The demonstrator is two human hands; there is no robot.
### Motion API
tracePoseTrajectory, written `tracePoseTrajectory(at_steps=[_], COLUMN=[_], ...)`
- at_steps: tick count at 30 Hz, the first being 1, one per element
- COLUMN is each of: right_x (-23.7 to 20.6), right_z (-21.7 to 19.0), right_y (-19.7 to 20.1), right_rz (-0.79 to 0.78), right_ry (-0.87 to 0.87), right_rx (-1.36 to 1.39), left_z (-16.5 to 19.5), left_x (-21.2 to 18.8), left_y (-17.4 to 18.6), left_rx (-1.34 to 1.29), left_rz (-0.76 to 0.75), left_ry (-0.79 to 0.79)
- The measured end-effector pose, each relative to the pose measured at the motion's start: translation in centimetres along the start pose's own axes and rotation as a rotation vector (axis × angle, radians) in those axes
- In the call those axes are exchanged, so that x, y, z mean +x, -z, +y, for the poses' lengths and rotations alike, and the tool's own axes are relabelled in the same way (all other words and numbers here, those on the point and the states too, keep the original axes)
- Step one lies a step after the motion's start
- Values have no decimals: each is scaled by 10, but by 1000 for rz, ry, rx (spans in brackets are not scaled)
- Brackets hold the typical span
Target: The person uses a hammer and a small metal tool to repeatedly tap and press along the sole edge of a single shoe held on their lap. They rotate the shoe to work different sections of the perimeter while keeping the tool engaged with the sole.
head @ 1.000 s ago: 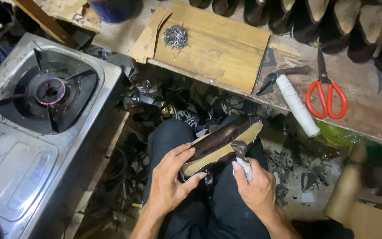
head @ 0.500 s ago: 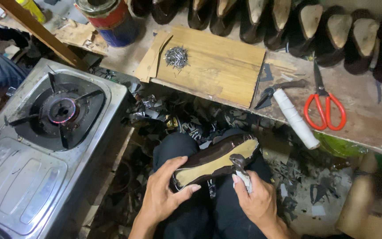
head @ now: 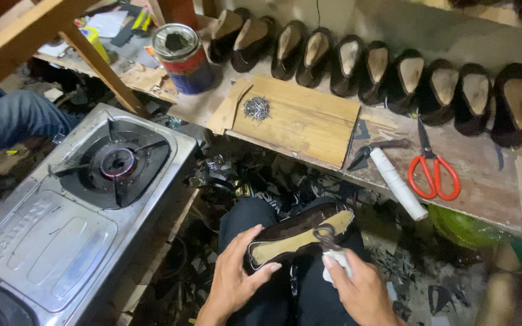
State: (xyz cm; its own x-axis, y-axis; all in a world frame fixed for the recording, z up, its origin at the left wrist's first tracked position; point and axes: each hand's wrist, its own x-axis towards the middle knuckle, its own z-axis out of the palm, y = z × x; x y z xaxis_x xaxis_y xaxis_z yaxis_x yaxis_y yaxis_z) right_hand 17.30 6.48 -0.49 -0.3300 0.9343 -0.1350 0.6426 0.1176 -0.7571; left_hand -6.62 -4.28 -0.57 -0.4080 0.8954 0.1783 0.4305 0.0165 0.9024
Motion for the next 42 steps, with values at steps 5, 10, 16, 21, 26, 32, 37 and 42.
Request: tracePoseTrajectory(at_steps=[5,10,16,21,26,32,37,42], right_x=[-22,-5,4,-5,-19,-24,-14,-4], right_z=[-13,-5,2,14,62,77,35,5], right_y=[39,4,-26,-19,-28,-22,24,46], right_rz=[-57,-193,-288,-382,-259,365,198,-67], right_ry=[158,186,257,-90,-243,427,600,941], right_rx=[709,255,-147,-59,3,63,-103,-200], left_z=[3,5,-2,-8,-10,-2,18,40], left_x=[-2,-2,-3,-8,-8,-5,-5,-10], left_y=[-1,-2,0,-3,-2,-1,12,30], left_rx=[-3,-5,12,-17,-7,-70,-132,-119], left_rz=[6,-17,17,29,40,28,7,-136], left_ry=[-13,50,-79,-81,-107,-29,52,-299])
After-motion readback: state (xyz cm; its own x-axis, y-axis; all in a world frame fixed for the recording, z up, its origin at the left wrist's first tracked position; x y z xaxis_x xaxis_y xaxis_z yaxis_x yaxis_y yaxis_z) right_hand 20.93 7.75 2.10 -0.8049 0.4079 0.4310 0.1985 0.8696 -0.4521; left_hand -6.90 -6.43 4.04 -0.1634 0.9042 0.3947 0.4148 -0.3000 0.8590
